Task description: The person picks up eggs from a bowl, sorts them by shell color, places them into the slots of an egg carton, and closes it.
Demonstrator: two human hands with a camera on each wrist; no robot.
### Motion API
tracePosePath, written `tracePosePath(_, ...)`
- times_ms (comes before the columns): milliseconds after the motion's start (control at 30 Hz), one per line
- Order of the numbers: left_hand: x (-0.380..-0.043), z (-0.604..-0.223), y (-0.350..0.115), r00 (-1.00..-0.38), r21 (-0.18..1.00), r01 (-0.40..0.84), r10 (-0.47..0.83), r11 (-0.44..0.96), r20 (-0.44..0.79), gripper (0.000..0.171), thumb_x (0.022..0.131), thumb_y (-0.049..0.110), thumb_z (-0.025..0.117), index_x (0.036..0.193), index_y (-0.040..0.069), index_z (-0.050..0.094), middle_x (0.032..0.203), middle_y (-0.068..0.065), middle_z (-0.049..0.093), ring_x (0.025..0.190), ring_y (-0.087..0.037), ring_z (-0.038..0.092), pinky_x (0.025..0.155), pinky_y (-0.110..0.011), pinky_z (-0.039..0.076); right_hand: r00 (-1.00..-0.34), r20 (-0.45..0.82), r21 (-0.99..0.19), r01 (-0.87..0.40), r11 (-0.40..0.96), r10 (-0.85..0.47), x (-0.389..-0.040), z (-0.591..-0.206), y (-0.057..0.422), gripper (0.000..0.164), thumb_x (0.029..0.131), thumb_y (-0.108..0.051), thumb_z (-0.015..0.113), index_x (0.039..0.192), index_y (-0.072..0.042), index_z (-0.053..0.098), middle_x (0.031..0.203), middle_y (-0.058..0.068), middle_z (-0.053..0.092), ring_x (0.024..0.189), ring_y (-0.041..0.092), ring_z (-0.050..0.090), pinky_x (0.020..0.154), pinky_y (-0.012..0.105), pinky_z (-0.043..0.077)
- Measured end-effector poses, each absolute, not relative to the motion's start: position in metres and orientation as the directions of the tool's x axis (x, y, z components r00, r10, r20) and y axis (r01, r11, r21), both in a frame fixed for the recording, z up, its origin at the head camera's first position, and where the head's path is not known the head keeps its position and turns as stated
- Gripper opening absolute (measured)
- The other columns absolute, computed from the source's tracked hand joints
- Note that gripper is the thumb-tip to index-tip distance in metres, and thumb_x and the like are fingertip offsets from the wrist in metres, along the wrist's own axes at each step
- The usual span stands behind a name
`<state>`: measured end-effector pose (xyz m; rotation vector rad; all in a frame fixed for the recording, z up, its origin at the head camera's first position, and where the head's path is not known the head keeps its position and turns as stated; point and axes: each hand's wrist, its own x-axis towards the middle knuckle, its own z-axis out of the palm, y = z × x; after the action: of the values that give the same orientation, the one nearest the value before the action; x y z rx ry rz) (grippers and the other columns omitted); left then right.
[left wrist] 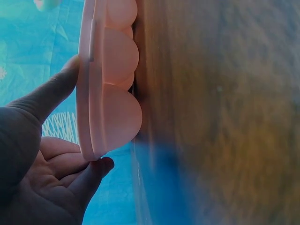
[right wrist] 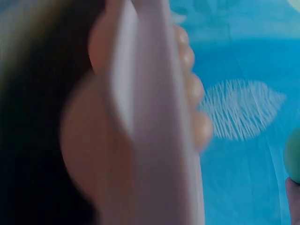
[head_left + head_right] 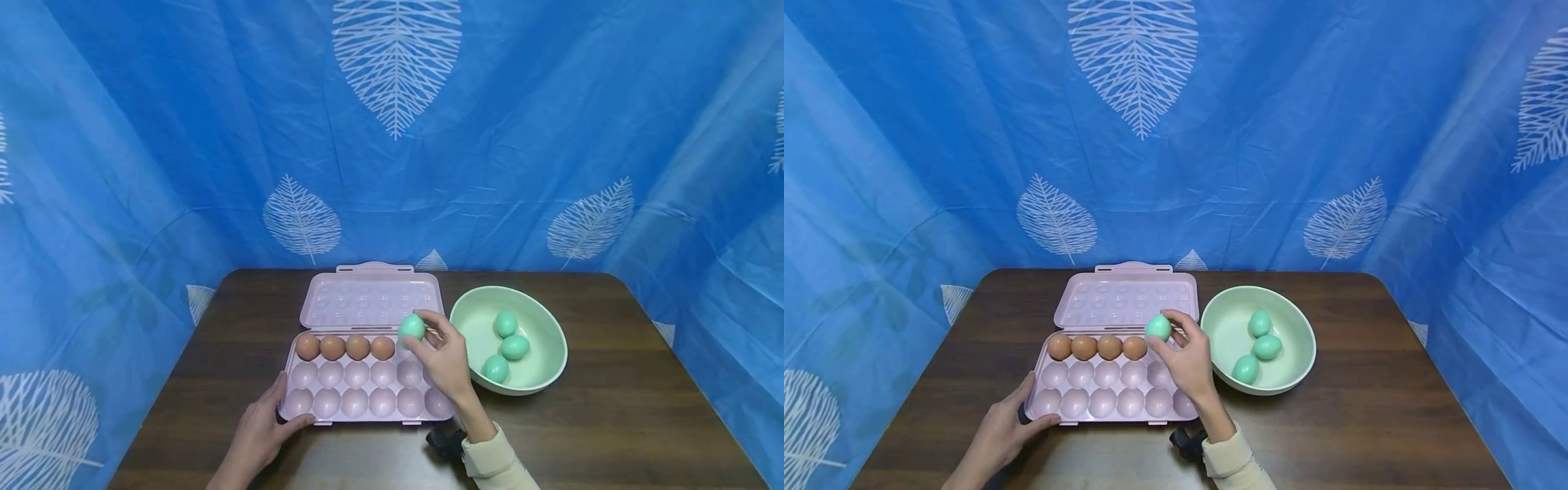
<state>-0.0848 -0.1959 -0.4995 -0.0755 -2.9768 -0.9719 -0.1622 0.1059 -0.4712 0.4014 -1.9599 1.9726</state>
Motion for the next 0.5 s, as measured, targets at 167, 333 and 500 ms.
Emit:
tracePosePath(167,-0.084,-0.5,-0.197,-0.999,0.596,0.045,0.04,0.802,0.022,0.1,0.076,0.042,0.084,0.141,-0.017,0.037,0.142,-0.035,0.041,0.128,-0.048,0.046,0.103,-0.056,0.039,-0.894,0.442,-0.896,-0.444,0.015,-0.066,-0.149,-0.457,0.076,0.041,0.076,0.015,0.076,0.113,0.017,0.06,0.116,0.03,0.06,0.111,0.042,0.058,0.095,0.039,0.05)
tracePosePath(333,-0.084,-0.5,-0.198,-0.999,0.594,0.039,0.036,0.803,0.017,0.1,0.075,0.042,0.084,0.141,-0.017,0.037,0.142,-0.035,0.041,0.127,-0.048,0.046,0.103,-0.056,0.04,-0.892,0.439,-0.898,-0.44,-0.008,-0.112,-0.148,-0.453,0.056,0.039,0.077,0.015,0.075,0.112,0.017,0.059,0.114,0.031,0.06,0.105,0.045,0.062,0.091,0.043,0.053)
tracePosePath(500,-0.084,-0.501,-0.198,-0.999,0.596,0.051,0.042,0.802,0.03,0.1,0.075,0.041,0.085,0.141,-0.017,0.037,0.142,-0.035,0.042,0.127,-0.047,0.047,0.102,-0.056,0.041,-0.889,0.435,-0.9,-0.435,-0.032,-0.142,-0.152,-0.454,0.04,0.038,0.078,0.015,0.074,0.112,0.018,0.059,0.112,0.031,0.06,0.101,0.044,0.066,0.087,0.046,0.055)
